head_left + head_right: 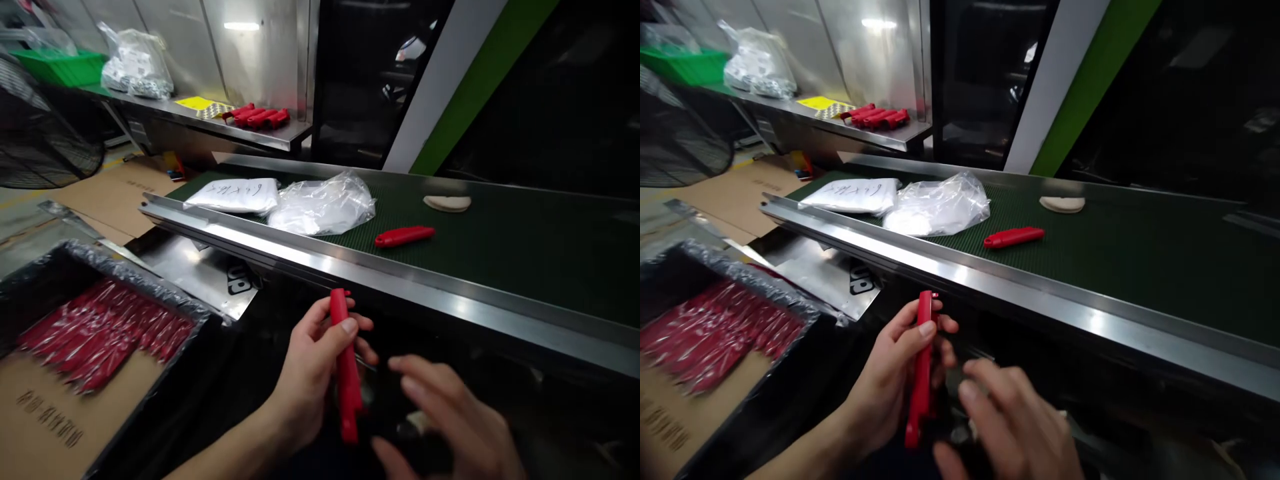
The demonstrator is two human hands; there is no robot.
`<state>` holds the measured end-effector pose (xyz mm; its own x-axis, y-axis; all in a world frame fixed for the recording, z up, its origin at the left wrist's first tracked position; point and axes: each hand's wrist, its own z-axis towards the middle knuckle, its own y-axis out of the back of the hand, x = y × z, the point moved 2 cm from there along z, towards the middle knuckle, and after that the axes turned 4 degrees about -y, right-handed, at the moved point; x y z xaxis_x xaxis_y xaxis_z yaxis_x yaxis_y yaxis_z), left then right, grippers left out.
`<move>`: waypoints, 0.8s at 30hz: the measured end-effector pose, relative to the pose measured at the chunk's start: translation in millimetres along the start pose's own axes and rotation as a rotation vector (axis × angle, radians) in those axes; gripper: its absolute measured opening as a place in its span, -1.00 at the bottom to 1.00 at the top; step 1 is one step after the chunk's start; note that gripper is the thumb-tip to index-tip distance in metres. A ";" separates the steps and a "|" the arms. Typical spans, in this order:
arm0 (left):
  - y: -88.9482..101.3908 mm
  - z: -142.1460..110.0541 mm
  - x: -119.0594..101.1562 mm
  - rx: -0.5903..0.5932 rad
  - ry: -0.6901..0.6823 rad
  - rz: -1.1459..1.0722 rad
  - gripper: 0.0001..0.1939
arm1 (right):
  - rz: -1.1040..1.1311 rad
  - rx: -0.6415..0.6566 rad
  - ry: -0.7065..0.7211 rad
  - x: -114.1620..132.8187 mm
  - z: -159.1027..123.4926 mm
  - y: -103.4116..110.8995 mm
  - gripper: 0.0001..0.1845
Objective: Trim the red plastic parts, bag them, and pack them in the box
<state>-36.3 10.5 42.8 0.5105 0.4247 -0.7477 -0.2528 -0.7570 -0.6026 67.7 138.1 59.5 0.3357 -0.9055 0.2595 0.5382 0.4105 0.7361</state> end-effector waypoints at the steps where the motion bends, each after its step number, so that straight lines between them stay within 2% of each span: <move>1: 6.7 -0.9 1.0 -0.054 -0.024 0.034 -0.69 | 0.063 0.016 -0.084 -5.9 -1.1 -0.2 -0.69; 3: 17.8 -4.6 4.9 -0.094 -0.037 0.099 -0.70 | 0.158 0.095 -0.204 -16.0 -0.6 -0.4 -0.67; 4: 21.3 -7.7 7.5 -0.079 -0.022 0.118 -0.69 | 0.188 0.128 -0.218 -19.1 1.2 -0.5 -0.66; 7: 23.8 -21.3 14.2 -0.003 0.051 0.099 -0.67 | 0.204 0.182 -0.182 -21.4 10.7 -2.7 -0.60; 12: 19.2 -39.5 12.8 0.046 0.098 -0.004 -0.68 | 0.242 0.182 -0.105 -14.6 22.1 -8.2 -0.60; 24: 19.2 -46.2 12.6 0.071 0.126 -0.050 -0.74 | 0.087 0.210 -0.041 -5.8 23.9 -8.8 -0.64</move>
<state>3.2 -21.6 34.7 0.6220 0.3923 -0.6777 -0.2796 -0.6972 -0.6601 42.6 137.2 66.4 0.3398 -0.8729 0.3501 0.3341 0.4600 0.8227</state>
